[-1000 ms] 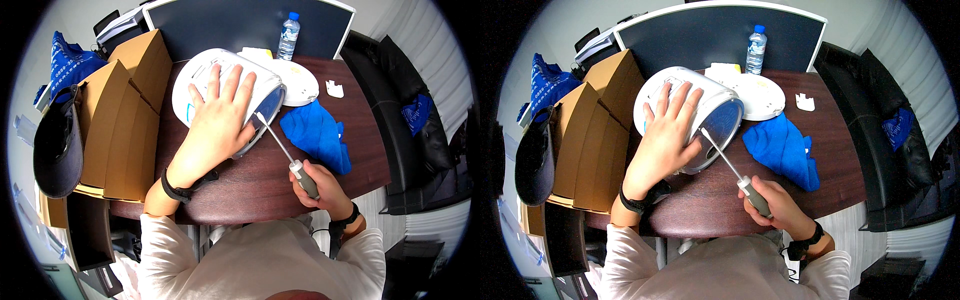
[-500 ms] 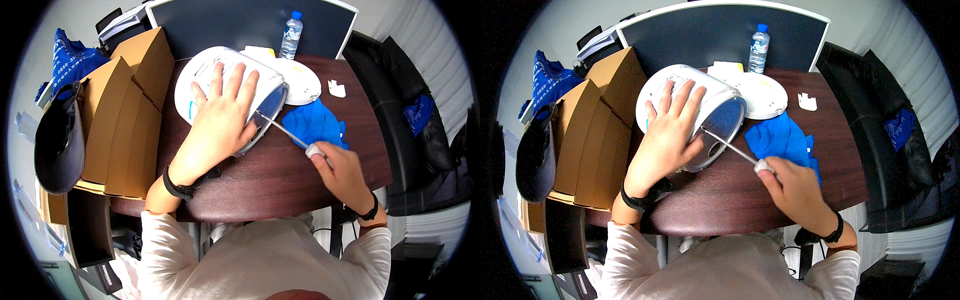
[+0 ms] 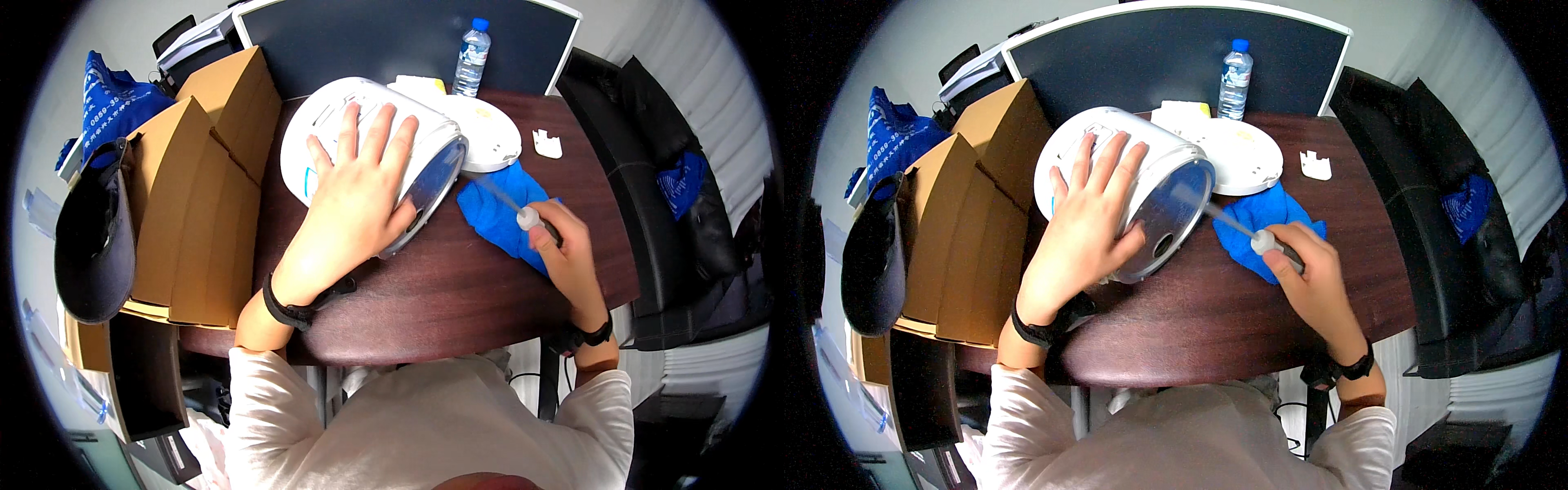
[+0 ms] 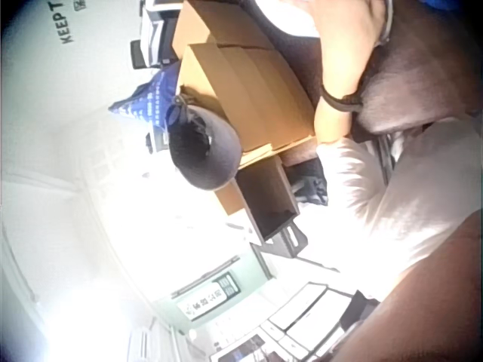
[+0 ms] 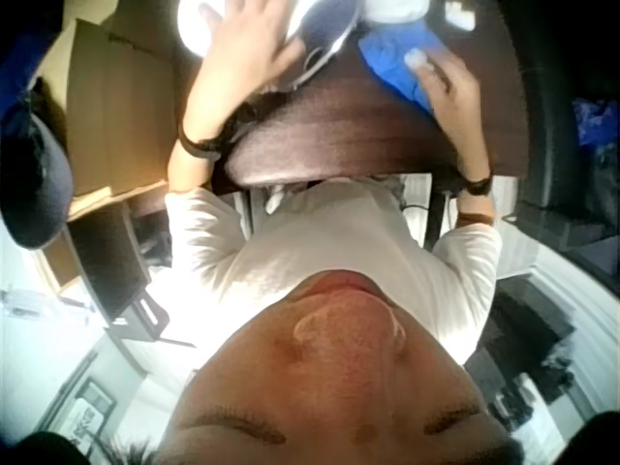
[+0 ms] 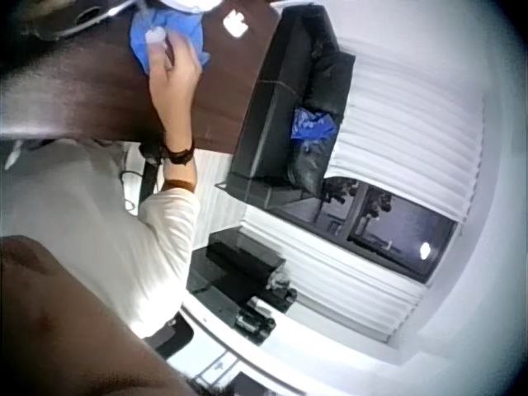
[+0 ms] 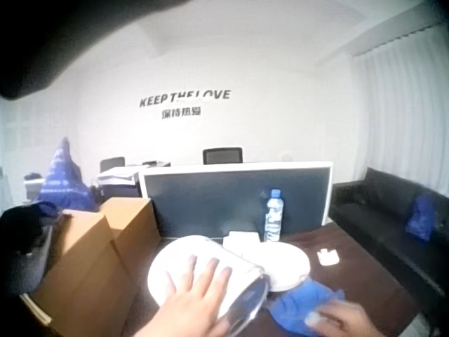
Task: The person uses a screwdriver to remove screws from the rim of a white cylindrical appliance placed on a table. They repeatedly loosen and remove screws from around the edge of the device's opening.
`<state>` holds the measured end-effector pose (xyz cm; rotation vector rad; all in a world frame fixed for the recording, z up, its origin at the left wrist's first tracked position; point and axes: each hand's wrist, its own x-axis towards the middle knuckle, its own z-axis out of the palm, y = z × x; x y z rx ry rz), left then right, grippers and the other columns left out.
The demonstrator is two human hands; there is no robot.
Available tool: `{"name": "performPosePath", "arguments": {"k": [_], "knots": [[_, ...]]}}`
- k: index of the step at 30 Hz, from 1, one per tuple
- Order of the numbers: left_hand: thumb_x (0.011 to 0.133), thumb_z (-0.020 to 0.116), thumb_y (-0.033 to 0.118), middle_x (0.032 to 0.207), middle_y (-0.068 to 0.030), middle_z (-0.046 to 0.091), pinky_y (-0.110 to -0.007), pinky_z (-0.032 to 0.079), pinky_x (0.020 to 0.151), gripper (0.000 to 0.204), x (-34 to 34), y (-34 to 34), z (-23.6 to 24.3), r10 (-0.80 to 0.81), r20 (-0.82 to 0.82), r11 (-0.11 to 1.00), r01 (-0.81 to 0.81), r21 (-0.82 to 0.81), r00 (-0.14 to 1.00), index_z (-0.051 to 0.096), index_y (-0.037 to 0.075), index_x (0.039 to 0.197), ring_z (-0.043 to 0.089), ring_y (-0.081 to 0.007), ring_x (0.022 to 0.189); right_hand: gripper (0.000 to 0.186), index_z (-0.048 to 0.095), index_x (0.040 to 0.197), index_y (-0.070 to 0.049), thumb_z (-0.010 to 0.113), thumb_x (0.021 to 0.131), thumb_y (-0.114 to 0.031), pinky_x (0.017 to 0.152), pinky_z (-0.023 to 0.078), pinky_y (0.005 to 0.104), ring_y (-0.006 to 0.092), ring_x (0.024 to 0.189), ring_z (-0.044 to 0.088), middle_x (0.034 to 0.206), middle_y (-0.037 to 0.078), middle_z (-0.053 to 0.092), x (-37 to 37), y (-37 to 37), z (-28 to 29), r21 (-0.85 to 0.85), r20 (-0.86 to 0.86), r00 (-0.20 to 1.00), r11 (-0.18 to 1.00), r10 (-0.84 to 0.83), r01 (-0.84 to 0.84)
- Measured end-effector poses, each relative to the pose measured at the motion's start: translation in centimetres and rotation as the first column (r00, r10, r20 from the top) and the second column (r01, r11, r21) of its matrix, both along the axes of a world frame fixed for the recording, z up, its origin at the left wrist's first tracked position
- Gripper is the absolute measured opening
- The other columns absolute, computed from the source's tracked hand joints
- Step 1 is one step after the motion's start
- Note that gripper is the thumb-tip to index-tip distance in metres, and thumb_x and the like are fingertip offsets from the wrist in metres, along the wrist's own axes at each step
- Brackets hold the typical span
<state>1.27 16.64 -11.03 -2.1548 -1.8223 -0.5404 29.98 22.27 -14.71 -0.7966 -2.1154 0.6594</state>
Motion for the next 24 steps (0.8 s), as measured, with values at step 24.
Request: {"name": "performPosePath", "arguments": {"k": [24], "knots": [[0.077, 0.069, 0.016, 0.159, -0.0186, 0.032, -0.078, 0.019, 0.111, 0.083, 0.1, 0.4, -0.1, 0.011, 0.026, 1.0, -0.011, 0.001, 1.0, 0.037, 0.014, 0.153, 0.021, -0.0483, 0.15, 0.024, 0.055, 0.088, -0.011, 0.067, 0.098, -0.029, 0.045, 0.041, 0.0248, 0.0081, 0.053, 0.054, 0.065, 0.0, 0.055, 3.3, 2.4, -6.7, -0.727, -0.187, 0.945, 0.685, -0.269, 0.052]]}}
